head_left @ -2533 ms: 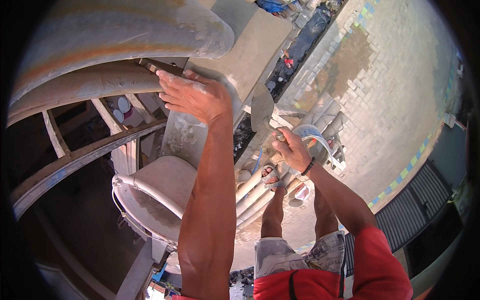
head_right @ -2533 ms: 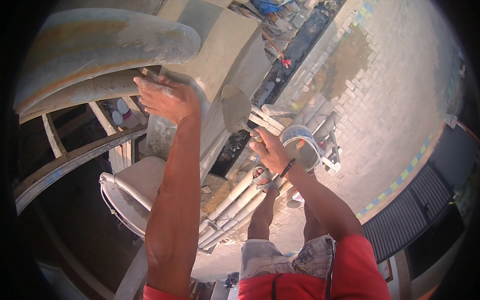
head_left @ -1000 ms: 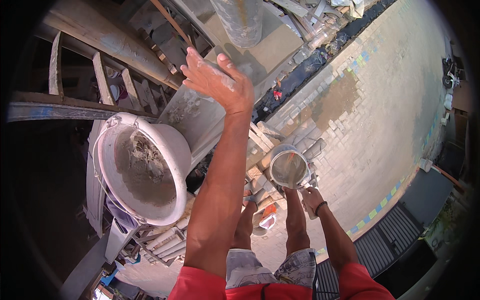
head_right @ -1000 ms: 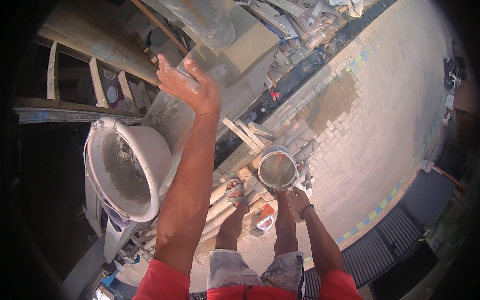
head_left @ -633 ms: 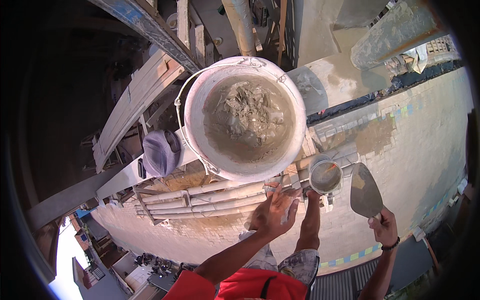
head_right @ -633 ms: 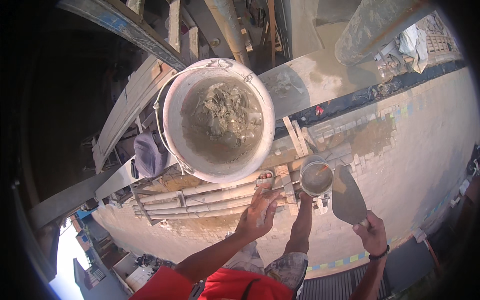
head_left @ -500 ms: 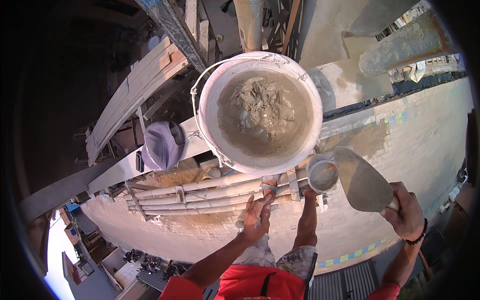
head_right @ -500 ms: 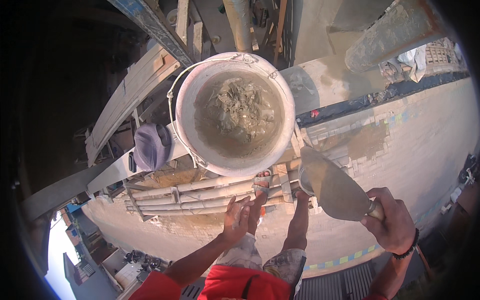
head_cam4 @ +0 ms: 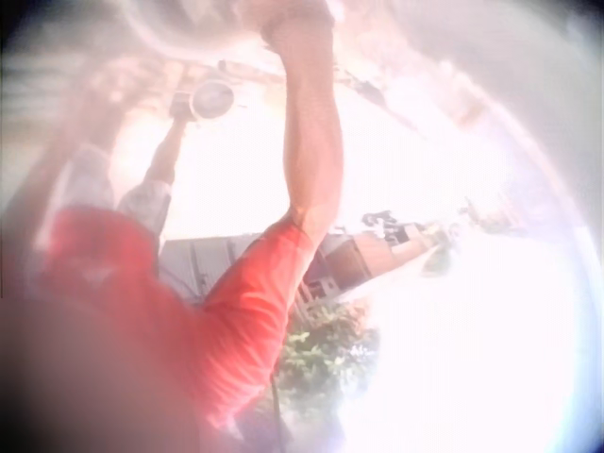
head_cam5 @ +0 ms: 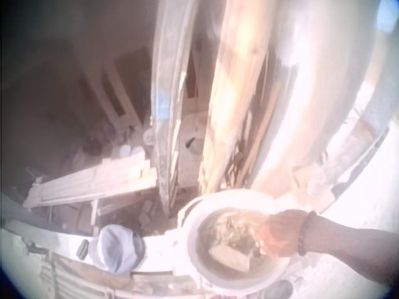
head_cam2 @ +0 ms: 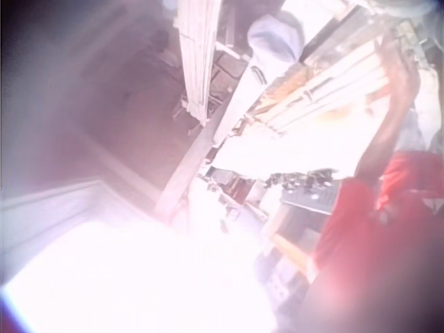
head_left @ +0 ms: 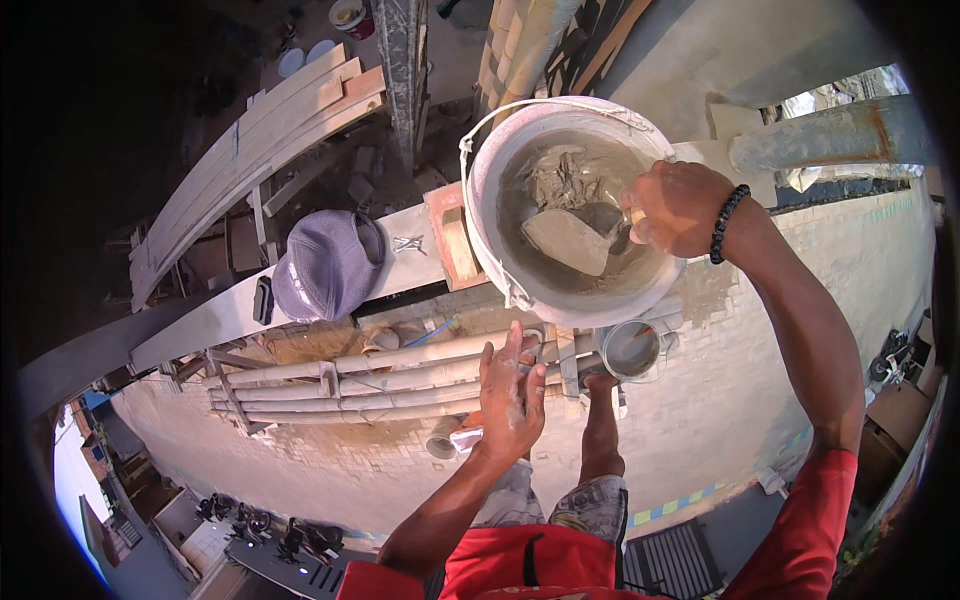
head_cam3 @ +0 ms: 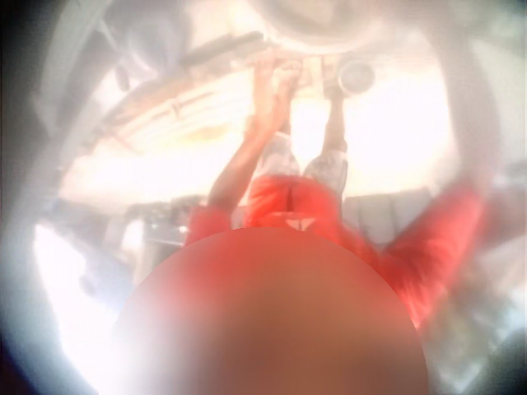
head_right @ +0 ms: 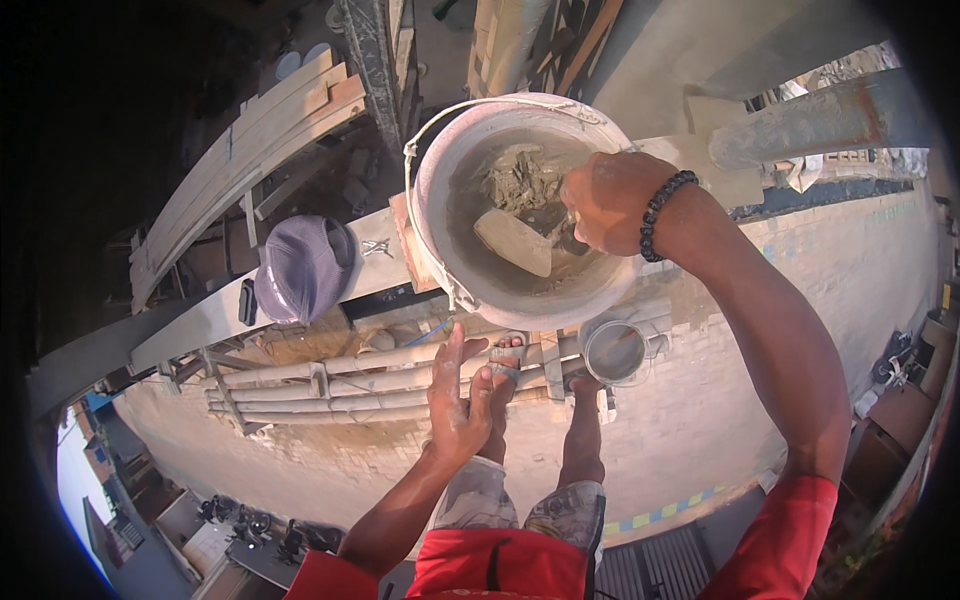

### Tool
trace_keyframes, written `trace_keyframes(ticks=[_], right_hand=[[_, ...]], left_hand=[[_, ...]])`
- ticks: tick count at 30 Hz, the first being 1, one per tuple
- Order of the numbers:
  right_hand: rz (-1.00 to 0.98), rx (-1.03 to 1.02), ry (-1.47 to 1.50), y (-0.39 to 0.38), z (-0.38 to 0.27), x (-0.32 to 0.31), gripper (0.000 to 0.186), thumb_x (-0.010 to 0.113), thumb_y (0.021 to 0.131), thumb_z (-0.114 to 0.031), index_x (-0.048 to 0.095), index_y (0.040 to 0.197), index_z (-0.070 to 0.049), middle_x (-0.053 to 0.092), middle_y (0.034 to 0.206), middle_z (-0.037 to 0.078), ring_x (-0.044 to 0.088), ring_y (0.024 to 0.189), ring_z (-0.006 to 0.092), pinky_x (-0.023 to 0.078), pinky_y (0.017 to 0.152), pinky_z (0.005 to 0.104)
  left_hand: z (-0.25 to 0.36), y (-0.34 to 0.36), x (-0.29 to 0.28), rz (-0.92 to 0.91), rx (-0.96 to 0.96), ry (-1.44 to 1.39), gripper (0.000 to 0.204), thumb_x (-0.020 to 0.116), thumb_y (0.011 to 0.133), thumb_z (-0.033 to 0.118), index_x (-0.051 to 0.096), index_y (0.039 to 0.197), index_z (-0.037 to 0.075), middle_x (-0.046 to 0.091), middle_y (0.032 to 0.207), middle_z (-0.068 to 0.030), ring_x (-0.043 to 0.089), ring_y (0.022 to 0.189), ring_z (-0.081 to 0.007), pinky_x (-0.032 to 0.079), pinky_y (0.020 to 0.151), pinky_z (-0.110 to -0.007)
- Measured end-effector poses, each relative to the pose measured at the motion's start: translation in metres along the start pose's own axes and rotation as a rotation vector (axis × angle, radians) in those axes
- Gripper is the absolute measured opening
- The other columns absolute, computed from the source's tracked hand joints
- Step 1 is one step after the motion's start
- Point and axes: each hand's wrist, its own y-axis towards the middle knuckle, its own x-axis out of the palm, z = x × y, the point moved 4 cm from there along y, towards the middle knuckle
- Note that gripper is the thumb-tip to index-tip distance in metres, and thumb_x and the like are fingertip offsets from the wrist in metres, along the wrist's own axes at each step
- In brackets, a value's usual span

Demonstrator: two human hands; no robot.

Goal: The person scoops wet plaster from a bucket with a trowel and applies it to a vertical metal beam, smoothing the surface repeatedly. The person also uses a sponge to wipe the beam and briefly handles a small black device.

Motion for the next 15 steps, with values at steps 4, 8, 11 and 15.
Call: trace_keyframes(ticks=[4, 8, 11, 15], right_hand=[[-0.026, 0.007, -0.070, 0.015, -0.002, 0.008, 0.031, 0.066, 0.076, -0.022, 0.068, 0.102, -0.005, 0.066, 0.095, 0.020, 0.062, 0.096, 0.0340, 0.048, 0.088, 0.0408], [0.041, -0.054, -0.069, 0.023, -0.002, 0.017, 0.025, 0.065, 0.075, -0.020, 0.066, 0.092, -0.002, 0.066, 0.088, 0.020, 0.064, 0.088, 0.0347, 0.050, 0.081, 0.0413], [0.078, -0.092, -0.075, 0.025, 0.001, 0.024, 0.023, 0.064, 0.075, -0.019, 0.065, 0.087, 0.000, 0.066, 0.085, 0.020, 0.065, 0.085, 0.0351, 0.051, 0.078, 0.0418], [-0.035, -0.055, -0.022, 0.027, 0.001, 0.026, 0.035, 0.070, 0.073, -0.024, 0.067, 0.103, -0.004, 0.066, 0.097, 0.019, 0.062, 0.097, 0.0340, 0.048, 0.087, 0.0397]], left_hand=[[-0.007, -0.004, -0.005, -0.032, -0.004, 0.014, 0.054, 0.054, 0.090, 0.008, 0.033, 0.139, -0.002, 0.061, 0.116, -0.0169, 0.060, 0.104, -0.0279, 0.020, 0.108, -0.052], [-0.021, -0.015, -0.010, -0.039, -0.007, 0.065, 0.054, 0.052, 0.092, 0.014, 0.032, 0.139, -0.003, 0.060, 0.114, -0.0183, 0.058, 0.105, -0.0308, 0.023, 0.107, -0.052], [-0.027, -0.022, -0.012, -0.051, -0.018, 0.072, 0.056, 0.050, 0.094, 0.024, 0.032, 0.138, -0.006, 0.061, 0.105, -0.0198, 0.058, 0.103, -0.0338, 0.027, 0.104, -0.053], [-0.041, -0.032, -0.013, -0.076, -0.032, 0.097, 0.056, 0.049, 0.094, 0.024, 0.032, 0.138, -0.006, 0.061, 0.105, -0.0195, 0.059, 0.102, -0.0328, 0.027, 0.105, -0.053]])
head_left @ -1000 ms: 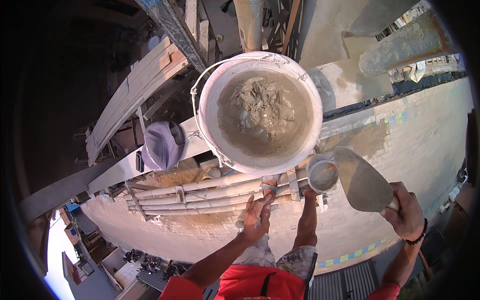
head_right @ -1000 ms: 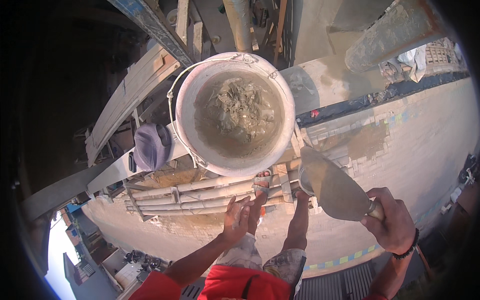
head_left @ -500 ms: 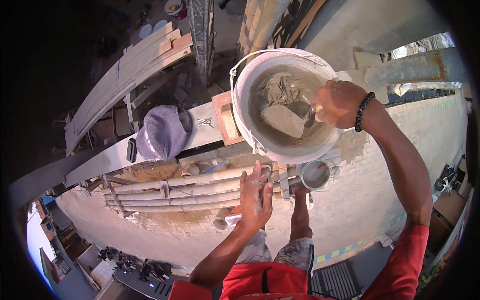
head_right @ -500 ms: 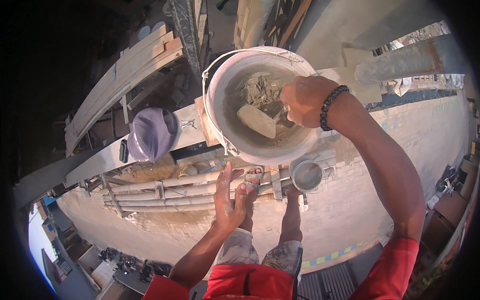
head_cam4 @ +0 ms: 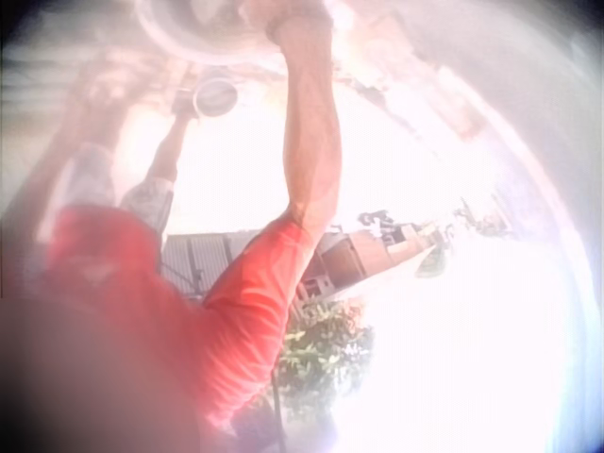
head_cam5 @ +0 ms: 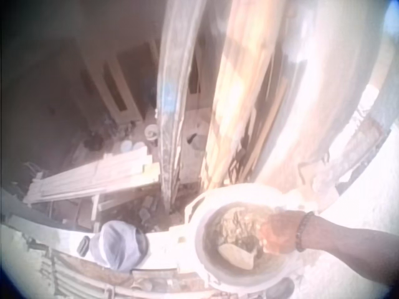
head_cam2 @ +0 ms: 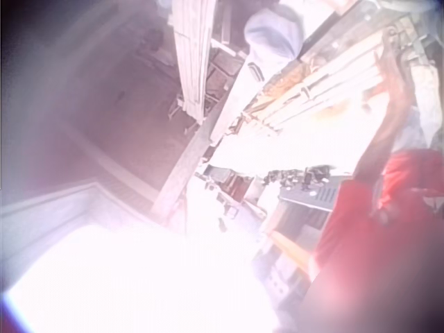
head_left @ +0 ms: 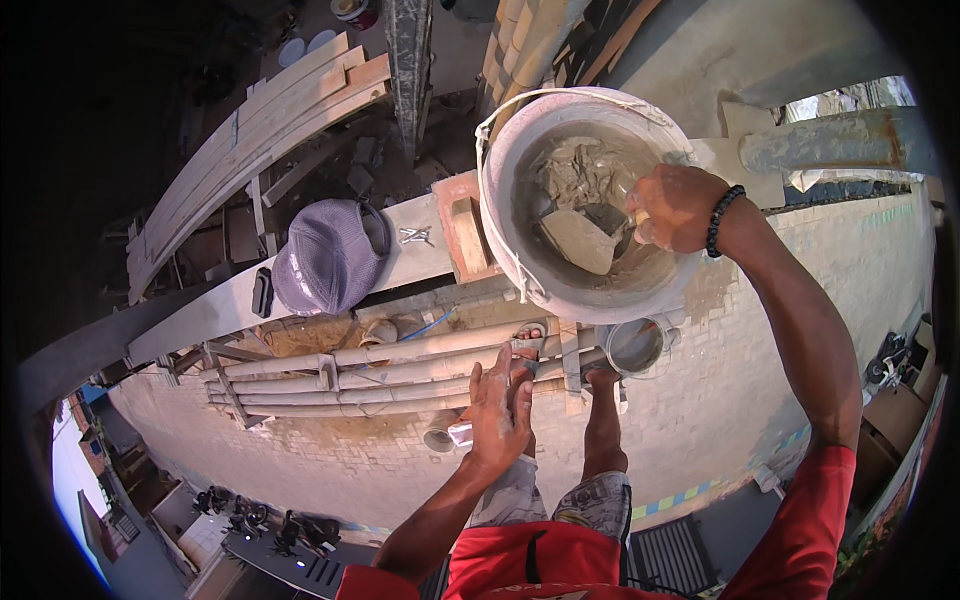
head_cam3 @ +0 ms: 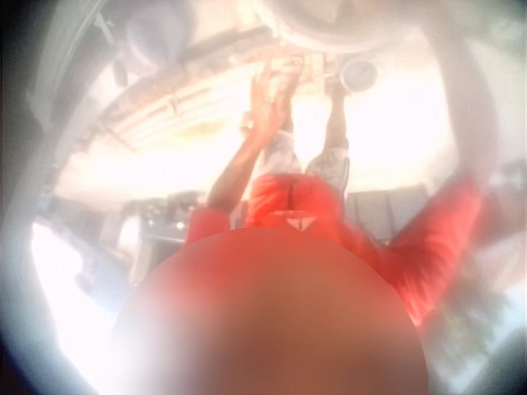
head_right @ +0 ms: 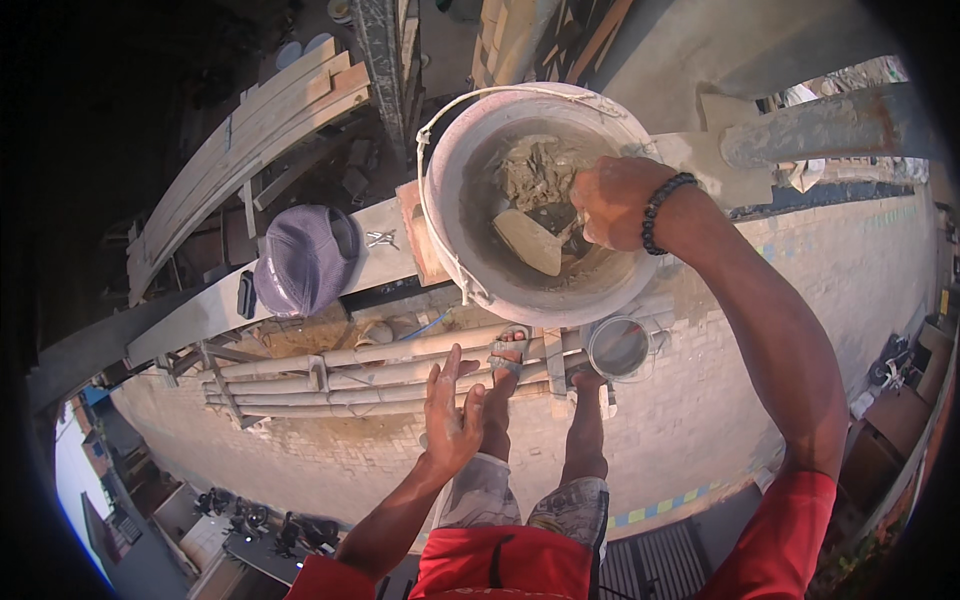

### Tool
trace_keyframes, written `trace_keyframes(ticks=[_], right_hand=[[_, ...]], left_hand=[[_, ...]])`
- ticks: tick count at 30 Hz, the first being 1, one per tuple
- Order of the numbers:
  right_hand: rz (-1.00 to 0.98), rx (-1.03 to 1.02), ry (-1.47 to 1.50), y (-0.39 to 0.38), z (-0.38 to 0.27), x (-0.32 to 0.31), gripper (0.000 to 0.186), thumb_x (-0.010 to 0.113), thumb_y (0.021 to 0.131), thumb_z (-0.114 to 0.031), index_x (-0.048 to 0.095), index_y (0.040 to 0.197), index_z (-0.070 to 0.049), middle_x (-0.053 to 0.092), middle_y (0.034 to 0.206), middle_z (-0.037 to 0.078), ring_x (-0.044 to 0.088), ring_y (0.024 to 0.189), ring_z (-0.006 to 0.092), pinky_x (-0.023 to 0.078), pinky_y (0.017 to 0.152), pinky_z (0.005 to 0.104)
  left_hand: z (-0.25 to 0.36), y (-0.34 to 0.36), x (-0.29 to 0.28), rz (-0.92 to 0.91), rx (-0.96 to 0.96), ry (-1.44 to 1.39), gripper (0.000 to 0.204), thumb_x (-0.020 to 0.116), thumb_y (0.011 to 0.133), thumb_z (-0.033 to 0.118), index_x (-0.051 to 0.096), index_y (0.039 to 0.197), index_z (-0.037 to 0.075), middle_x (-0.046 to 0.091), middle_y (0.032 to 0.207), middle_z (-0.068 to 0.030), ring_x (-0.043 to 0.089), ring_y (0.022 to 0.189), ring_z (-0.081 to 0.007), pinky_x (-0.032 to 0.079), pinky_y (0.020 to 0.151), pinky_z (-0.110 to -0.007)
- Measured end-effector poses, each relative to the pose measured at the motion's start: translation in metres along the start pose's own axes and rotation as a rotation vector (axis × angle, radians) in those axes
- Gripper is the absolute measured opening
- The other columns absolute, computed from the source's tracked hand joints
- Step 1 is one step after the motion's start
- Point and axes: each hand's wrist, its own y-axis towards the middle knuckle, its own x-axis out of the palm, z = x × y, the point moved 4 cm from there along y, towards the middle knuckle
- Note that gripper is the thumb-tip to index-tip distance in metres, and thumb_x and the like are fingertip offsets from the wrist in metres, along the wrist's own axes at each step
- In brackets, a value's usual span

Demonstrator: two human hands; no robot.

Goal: The person scoops wet plaster from a bucket with a trowel and applies it to a vertical metal beam, smoothing the surface repeatedly. The person also uses a sponge to wipe the beam and briefly handles a small black device.

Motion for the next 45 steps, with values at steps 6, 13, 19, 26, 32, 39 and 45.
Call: trace_keyframes(ticks=[6, 13, 19, 26, 32, 39, 45], right_hand=[[-0.021, -0.105, 0.314, -0.031, 0.025, -0.003, 0.038, 0.070, 0.074, -0.022, 0.065, 0.105, -0.002, 0.067, 0.093, 0.016, 0.064, 0.087, 0.0292, 0.048, 0.081, 0.0362], [0.174, -0.230, 1.150, -0.173, 0.069, 0.075, 0.034, 0.069, 0.082, -0.016, 0.059, 0.109, 0.003, 0.066, 0.088, 0.012, 0.061, 0.076, 0.0160, 0.047, 0.070, 0.0279], [0.716, 0.181, 1.733, -0.218, 0.085, 0.247, 0.026, 0.063, 0.086, -0.014, 0.053, 0.108, -0.002, 0.058, 0.082, 0.005, 0.059, 0.064, 0.0143, 0.048, 0.061, 0.0274], [1.230, 0.373, 1.964, -0.116, 0.135, 0.340, 0.023, 0.060, 0.089, -0.014, 0.049, 0.106, -0.003, 0.056, 0.075, 0.003, 0.055, 0.057, 0.0102, 0.045, 0.053, 0.0237], [1.474, 0.268, 2.067, -0.044, 0.159, 0.342, 0.022, 0.061, 0.086, -0.010, 0.049, 0.104, -0.003, 0.055, 0.073, 0.002, 0.054, 0.054, 0.0096, 0.043, 0.050, 0.0235], [1.572, 0.341, 2.013, 0.001, 0.170, 0.336, 0.021, 0.062, 0.084, -0.004, 0.049, 0.101, -0.004, 0.052, 0.073, 0.000, 0.049, 0.049, 0.0070, 0.039, 0.044, 0.0226], [1.610, 0.408, 1.979, 0.014, 0.172, 0.333, 0.022, 0.063, 0.083, -0.004, 0.050, 0.102, -0.003, 0.052, 0.073, 0.000, 0.048, 0.051, 0.0057, 0.039, 0.044, 0.0227]], left_hand=[[-0.013, -0.010, 0.007, -0.070, -0.039, 0.056, 0.051, 0.049, 0.093, 0.019, 0.035, 0.136, -0.004, 0.055, 0.119, -0.0200, 0.057, 0.107, -0.0331, 0.026, 0.106, -0.053], [-0.029, -0.022, 0.030, -0.213, -0.197, 0.013, 0.048, 0.049, 0.093, 0.019, 0.040, 0.134, -0.003, 0.061, 0.109, -0.0217, 0.056, 0.106, -0.0341, 0.034, 0.100, -0.048], [-0.068, -0.041, 0.058, -0.303, -0.244, 0.104, 0.049, 0.051, 0.090, 0.019, 0.042, 0.133, -0.004, 0.063, 0.101, -0.0212, 0.059, 0.096, -0.0343, 0.042, 0.090, -0.043], [-0.102, -0.054, 0.077, -0.418, -0.196, 0.213, 0.046, 0.051, 0.087, 0.011, 0.045, 0.128, -0.008, 0.063, 0.094, -0.0217, 0.062, 0.086, -0.0329, 0.049, 0.079, -0.041], [-0.117, -0.059, 0.072, -0.426, -0.180, 0.312, 0.044, 0.052, 0.085, 0.009, 0.047, 0.127, -0.006, 0.064, 0.090, -0.0156, 0.063, 0.083, -0.0272, 0.050, 0.078, -0.038], [-0.114, -0.057, 0.073, -0.429, -0.318, 0.318, 0.041, 0.051, 0.089, 0.011, 0.046, 0.126, -0.005, 0.065, 0.090, -0.0160, 0.064, 0.089, -0.0306, 0.047, 0.087, -0.041], [-0.109, -0.053, 0.078, -0.457, -0.286, 0.366, 0.045, 0.051, 0.089, 0.011, 0.043, 0.130, -0.004, 0.065, 0.092, -0.0181, 0.064, 0.088, -0.0297, 0.048, 0.084, -0.040]])
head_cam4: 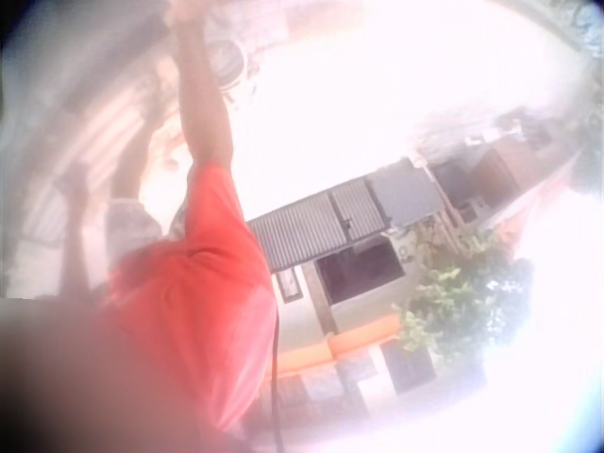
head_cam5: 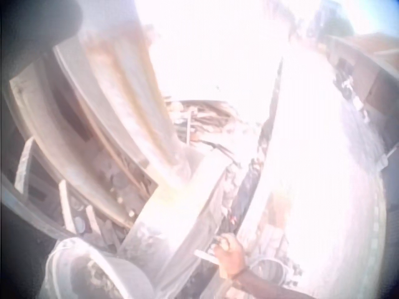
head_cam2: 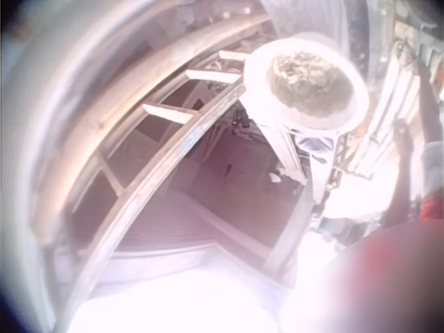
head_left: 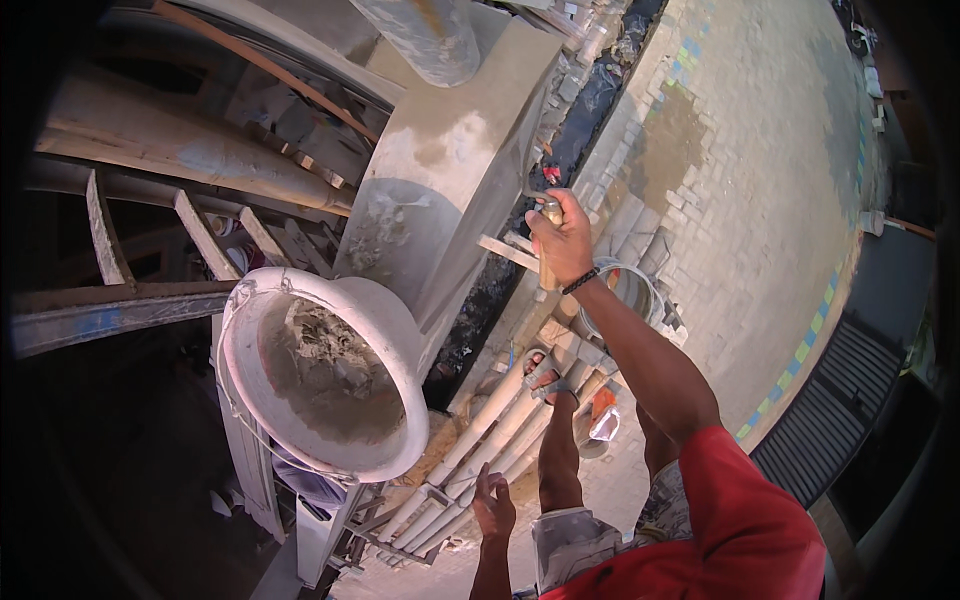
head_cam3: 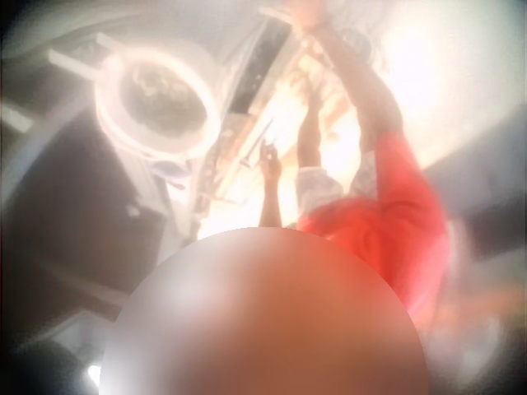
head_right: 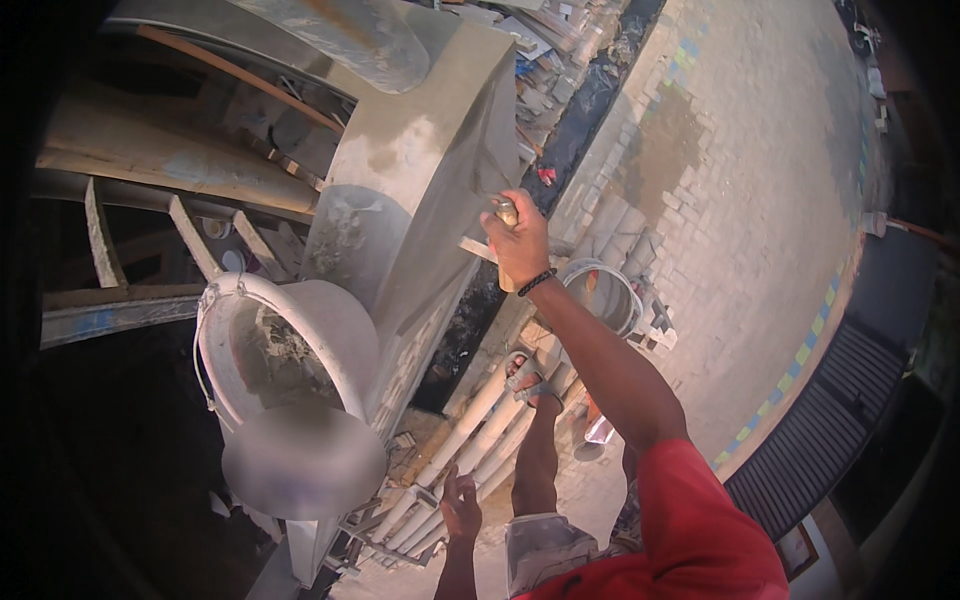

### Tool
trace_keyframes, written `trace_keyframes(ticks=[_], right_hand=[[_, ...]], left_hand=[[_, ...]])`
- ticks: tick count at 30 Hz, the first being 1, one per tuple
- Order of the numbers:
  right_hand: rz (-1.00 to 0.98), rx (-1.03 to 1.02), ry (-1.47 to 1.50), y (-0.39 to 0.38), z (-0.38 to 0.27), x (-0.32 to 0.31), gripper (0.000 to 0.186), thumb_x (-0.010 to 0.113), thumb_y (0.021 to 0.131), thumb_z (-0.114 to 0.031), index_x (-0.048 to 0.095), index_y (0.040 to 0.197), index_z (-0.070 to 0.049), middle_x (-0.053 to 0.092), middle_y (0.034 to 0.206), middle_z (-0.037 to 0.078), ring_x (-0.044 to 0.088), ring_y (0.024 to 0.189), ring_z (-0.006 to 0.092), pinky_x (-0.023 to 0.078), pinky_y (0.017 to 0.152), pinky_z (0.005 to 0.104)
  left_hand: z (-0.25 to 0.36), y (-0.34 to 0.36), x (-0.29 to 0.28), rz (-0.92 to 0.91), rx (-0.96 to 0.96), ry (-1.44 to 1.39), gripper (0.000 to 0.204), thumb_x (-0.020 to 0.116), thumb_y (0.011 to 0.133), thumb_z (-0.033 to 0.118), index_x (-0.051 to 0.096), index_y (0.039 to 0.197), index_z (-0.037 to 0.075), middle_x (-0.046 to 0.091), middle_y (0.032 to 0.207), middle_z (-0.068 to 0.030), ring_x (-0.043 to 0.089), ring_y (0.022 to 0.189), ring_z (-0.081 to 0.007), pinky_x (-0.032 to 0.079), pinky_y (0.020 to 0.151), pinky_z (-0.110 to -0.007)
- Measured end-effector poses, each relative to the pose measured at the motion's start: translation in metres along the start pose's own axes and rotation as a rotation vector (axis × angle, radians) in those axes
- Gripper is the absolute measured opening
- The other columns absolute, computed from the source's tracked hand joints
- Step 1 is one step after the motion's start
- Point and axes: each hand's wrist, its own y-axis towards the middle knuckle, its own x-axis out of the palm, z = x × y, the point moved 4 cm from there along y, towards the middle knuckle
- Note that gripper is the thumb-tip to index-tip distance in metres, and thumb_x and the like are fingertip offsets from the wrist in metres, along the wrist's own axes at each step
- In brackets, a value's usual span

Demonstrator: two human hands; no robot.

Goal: The person scoops wet plaster from a bucket with a trowel and applies it to a vertical metal beam, smoothing the surface repeatedly. The person also uses a sponge to wipe the beam and briefly handles a small black device.

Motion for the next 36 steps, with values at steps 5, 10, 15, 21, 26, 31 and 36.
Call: trace_keyframes(ticks=[5, 10, 15, 21, 26, 31, 36], right_hand=[[0.054, -0.010, -0.061, 0.006, 0.003, 0.003, 0.026, 0.064, 0.082, -0.007, 0.052, 0.105, -0.003, 0.055, 0.075, 0.001, 0.052, 0.055, 0.0079, 0.042, 0.047, 0.0239], [0.130, -0.125, -0.442, 0.010, 0.015, 0.001, 0.030, 0.064, 0.081, -0.010, 0.052, 0.107, -0.003, 0.061, 0.078, 0.009, 0.061, 0.065, 0.0184, 0.049, 0.062, 0.0324], [0.136, -0.126, -0.504, -0.016, 0.015, -0.001, 0.030, 0.063, 0.081, -0.012, 0.051, 0.107, -0.002, 0.062, 0.079, 0.013, 0.063, 0.072, 0.0221, 0.049, 0.068, 0.0350], [0.166, -0.044, -0.299, 0.007, 0.002, 0.010, 0.028, 0.060, 0.084, -0.011, 0.050, 0.108, 0.000, 0.063, 0.081, 0.016, 0.063, 0.071, 0.0241, 0.048, 0.066, 0.0354], [0.045, 0.013, -0.450, -0.011, 0.008, 0.017, 0.032, 0.060, 0.084, -0.015, 0.050, 0.111, -0.001, 0.062, 0.081, 0.017, 0.062, 0.069, 0.0268, 0.048, 0.063, 0.0356], [0.032, -0.122, -0.715, -0.058, -0.035, -0.036, 0.036, 0.059, 0.082, -0.017, 0.051, 0.113, 0.000, 0.064, 0.084, 0.022, 0.063, 0.079, 0.0391, 0.049, 0.070, 0.0423], [-0.083, -0.127, -1.232, -0.026, -0.156, -0.065, 0.033, 0.056, 0.082, -0.015, 0.049, 0.111, 0.000, 0.062, 0.076, 0.025, 0.061, 0.075, 0.0430, 0.048, 0.067, 0.0483]], left_hand=[[0.001, 0.003, 0.001, -0.003, 0.033, 0.028, 0.044, 0.051, 0.088, 0.009, 0.044, 0.129, -0.005, 0.065, 0.092, -0.0183, 0.064, 0.086, -0.0291, 0.049, 0.081, -0.038], [-0.002, 0.009, 0.003, -0.018, 0.057, 0.030, 0.045, 0.052, 0.087, 0.011, 0.046, 0.129, -0.004, 0.064, 0.096, -0.0192, 0.064, 0.087, -0.0301, 0.051, 0.078, -0.038], [0.005, 0.014, 0.002, 0.004, 0.043, 0.015, 0.045, 0.052, 0.087, 0.011, 0.046, 0.129, -0.003, 0.064, 0.096, -0.0193, 0.064, 0.087, -0.0304, 0.051, 0.077, -0.038], [0.007, 0.017, 0.004, -0.006, 0.084, 0.009, 0.045, 0.053, 0.087, 0.012, 0.045, 0.129, -0.004, 0.064, 0.096, -0.0204, 0.064, 0.088, -0.0311, 0.051, 0.078, -0.039], [0.011, 0.019, 0.011, -0.022, 0.065, 0.014, 0.045, 0.052, 0.088, 0.016, 0.046, 0.128, -0.005, 0.064, 0.096, -0.0220, 0.064, 0.087, -0.0324, 0.050, 0.079, -0.040], [0.022, 0.019, 0.007, 0.000, 0.066, -0.037, 0.046, 0.052, 0.089, 0.017, 0.046, 0.127, -0.007, 0.064, 0.096, -0.0221, 0.064, 0.087, -0.0333, 0.050, 0.079, -0.040], [0.013, 0.019, 0.007, -0.006, 0.082, -0.024, 0.046, 0.052, 0.087, 0.012, 0.046, 0.128, -0.007, 0.064, 0.094, -0.0213, 0.064, 0.085, -0.0329, 0.050, 0.078, -0.040]])
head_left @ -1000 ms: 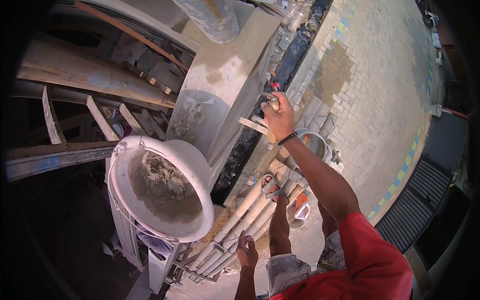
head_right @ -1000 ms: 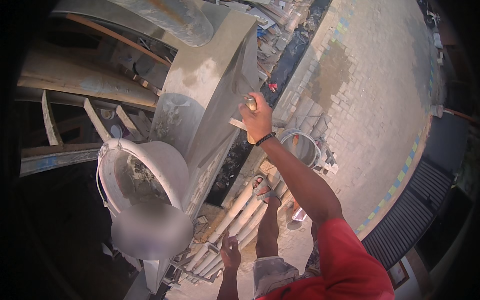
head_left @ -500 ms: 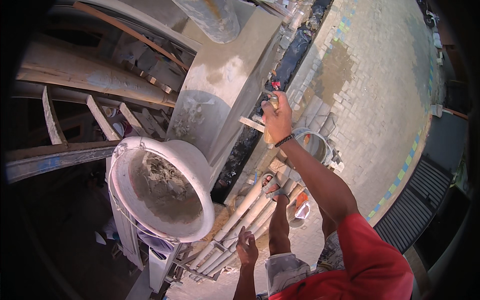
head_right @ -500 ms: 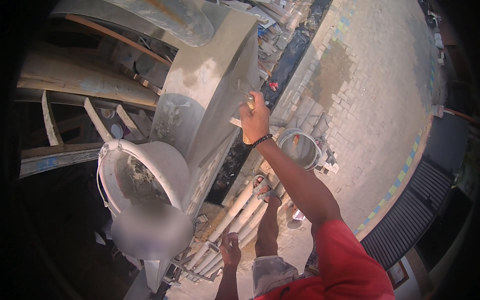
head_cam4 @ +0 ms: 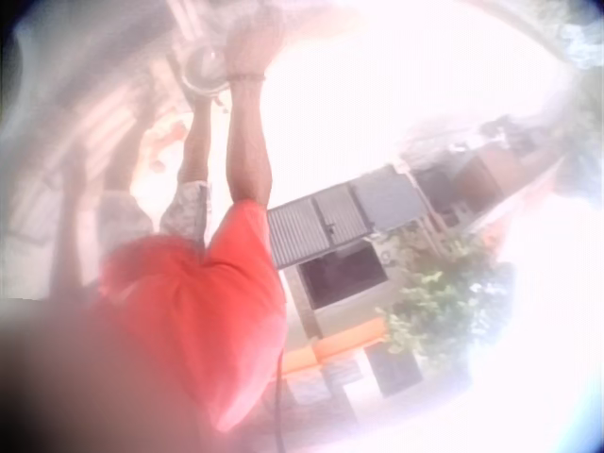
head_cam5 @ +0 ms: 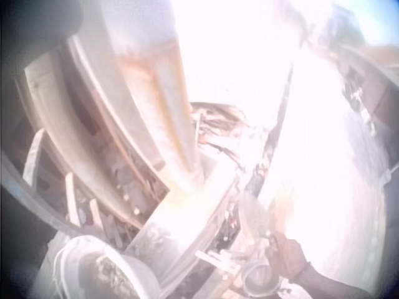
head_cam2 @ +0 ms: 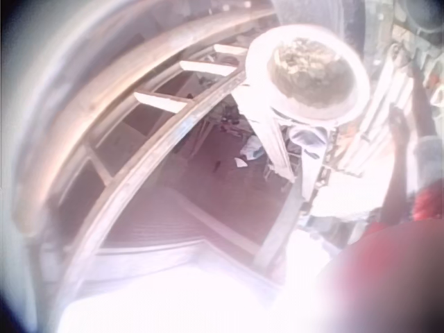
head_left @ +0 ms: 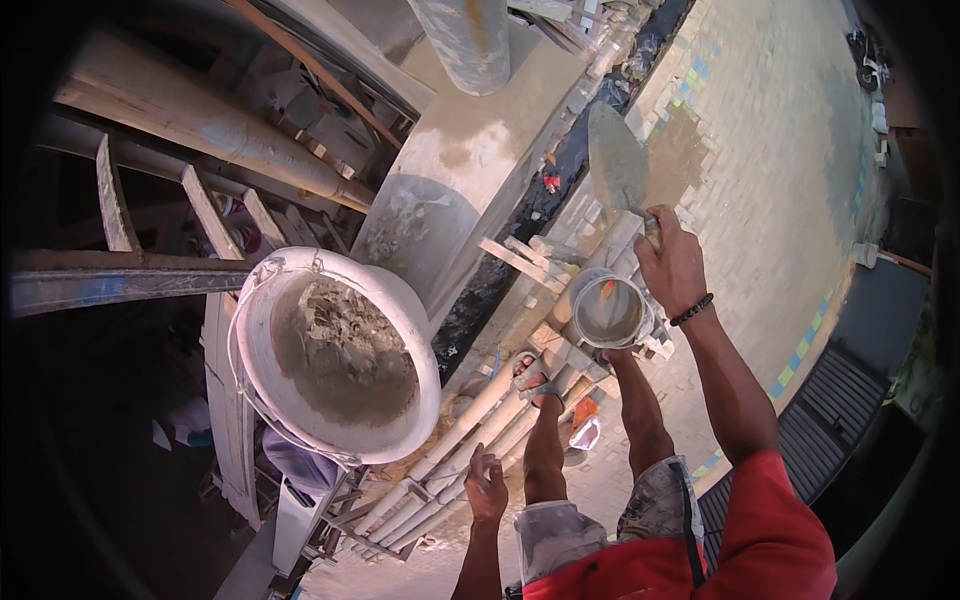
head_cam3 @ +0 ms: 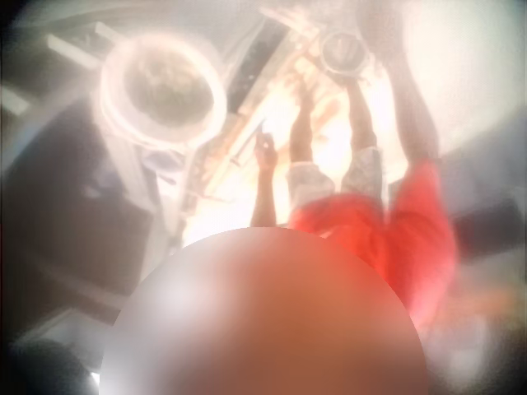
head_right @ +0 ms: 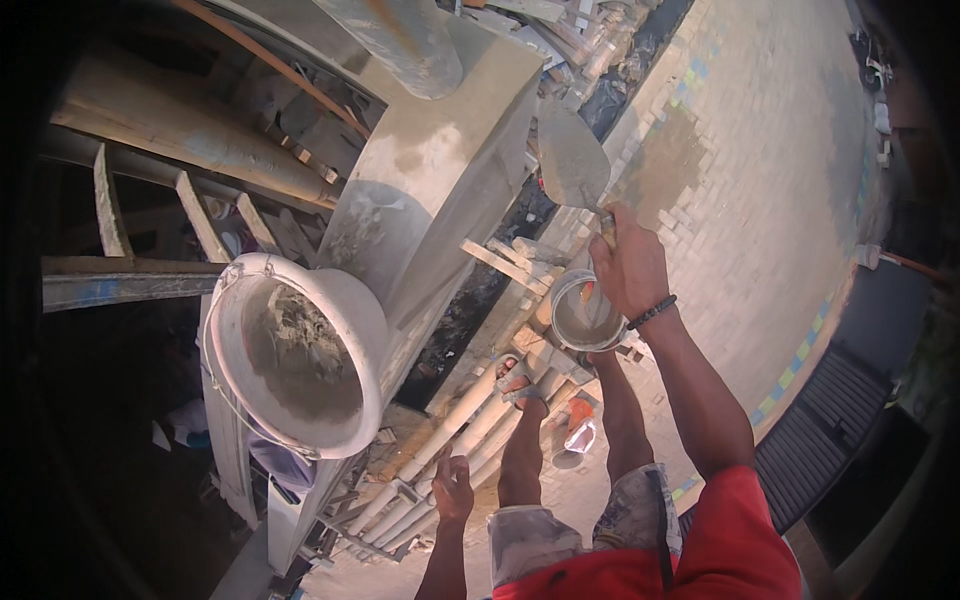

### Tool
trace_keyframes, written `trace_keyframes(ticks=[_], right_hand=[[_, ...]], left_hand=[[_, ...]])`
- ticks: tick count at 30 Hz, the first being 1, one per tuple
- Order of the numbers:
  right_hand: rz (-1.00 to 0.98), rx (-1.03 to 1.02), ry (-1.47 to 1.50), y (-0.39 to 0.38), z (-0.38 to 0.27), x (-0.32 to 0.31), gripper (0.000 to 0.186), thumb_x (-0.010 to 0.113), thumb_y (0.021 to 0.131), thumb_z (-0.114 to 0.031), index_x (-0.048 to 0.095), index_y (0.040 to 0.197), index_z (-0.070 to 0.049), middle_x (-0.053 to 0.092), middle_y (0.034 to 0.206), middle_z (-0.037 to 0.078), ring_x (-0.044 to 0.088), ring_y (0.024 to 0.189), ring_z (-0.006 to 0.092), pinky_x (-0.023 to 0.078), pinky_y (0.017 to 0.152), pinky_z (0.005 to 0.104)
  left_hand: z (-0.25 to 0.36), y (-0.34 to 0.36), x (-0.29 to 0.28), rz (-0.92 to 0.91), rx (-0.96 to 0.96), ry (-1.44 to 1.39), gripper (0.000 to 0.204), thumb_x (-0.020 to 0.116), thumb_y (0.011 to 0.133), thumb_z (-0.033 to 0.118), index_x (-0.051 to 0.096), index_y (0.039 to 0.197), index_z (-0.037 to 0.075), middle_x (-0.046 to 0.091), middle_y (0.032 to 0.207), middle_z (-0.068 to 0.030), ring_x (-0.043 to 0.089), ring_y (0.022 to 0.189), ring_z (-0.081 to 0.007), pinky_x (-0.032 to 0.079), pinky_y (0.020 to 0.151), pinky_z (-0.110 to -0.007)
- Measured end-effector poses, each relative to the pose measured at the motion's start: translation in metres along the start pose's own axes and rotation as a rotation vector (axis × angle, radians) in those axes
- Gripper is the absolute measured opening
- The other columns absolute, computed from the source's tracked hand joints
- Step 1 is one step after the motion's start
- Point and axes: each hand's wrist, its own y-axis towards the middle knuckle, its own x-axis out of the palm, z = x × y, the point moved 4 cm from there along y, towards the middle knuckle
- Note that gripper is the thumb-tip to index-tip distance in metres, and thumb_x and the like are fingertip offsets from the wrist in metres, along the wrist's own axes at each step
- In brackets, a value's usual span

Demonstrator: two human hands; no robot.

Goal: The person scoops wet plaster from a bucket with a trowel and applies it to a vertical metal beam, smoothing the surface repeatedly. The person also uses a sponge to wipe the beam and briefly handles a small black device.

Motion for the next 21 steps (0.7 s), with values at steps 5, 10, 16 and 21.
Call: trace_keyframes(ticks=[5, 10, 16, 21], right_hand=[[-0.121, -0.136, -0.336, 0.039, -0.025, -0.039, 0.027, 0.054, 0.082, -0.011, 0.049, 0.105, 0.001, 0.062, 0.073, 0.025, 0.061, 0.073, 0.0424, 0.049, 0.066, 0.0498], [-0.172, -0.206, -0.392, 0.057, -0.033, -0.032, 0.024, 0.051, 0.082, -0.012, 0.048, 0.099, 0.003, 0.061, 0.072, 0.025, 0.062, 0.072, 0.0413, 0.049, 0.066, 0.0502], [-0.426, -0.325, -0.345, 0.020, -0.067, -0.008, 0.028, 0.052, 0.082, -0.013, 0.049, 0.103, 0.006, 0.062, 0.074, 0.026, 0.063, 0.076, 0.0402, 0.050, 0.068, 0.0494], [-0.232, -0.169, -0.339, 0.063, -0.049, -0.031, 0.027, 0.055, 0.081, -0.014, 0.050, 0.100, 0.004, 0.063, 0.077, 0.026, 0.063, 0.079, 0.0402, 0.050, 0.071, 0.0488]], left_hand=[[-0.004, 0.001, 0.004, 0.024, 0.082, -0.003, 0.047, 0.053, 0.088, 0.016, 0.045, 0.129, -0.007, 0.064, 0.090, -0.0192, 0.063, 0.083, -0.0310, 0.050, 0.078, -0.040], [0.014, -0.004, 0.004, 0.022, 0.027, -0.107, 0.047, 0.053, 0.090, 0.019, 0.045, 0.128, -0.008, 0.064, 0.089, -0.0177, 0.063, 0.081, -0.0305, 0.050, 0.077, -0.040], [0.013, -0.007, -0.002, 0.046, 0.024, -0.048, 0.047, 0.052, 0.090, 0.019, 0.046, 0.127, -0.009, 0.064, 0.089, -0.0176, 0.063, 0.082, -0.0306, 0.050, 0.078, -0.039], [0.008, -0.005, -0.003, 0.070, 0.078, -0.001, 0.045, 0.052, 0.087, 0.013, 0.046, 0.125, -0.009, 0.064, 0.088, -0.0181, 0.063, 0.082, -0.0315, 0.049, 0.079, -0.040]])
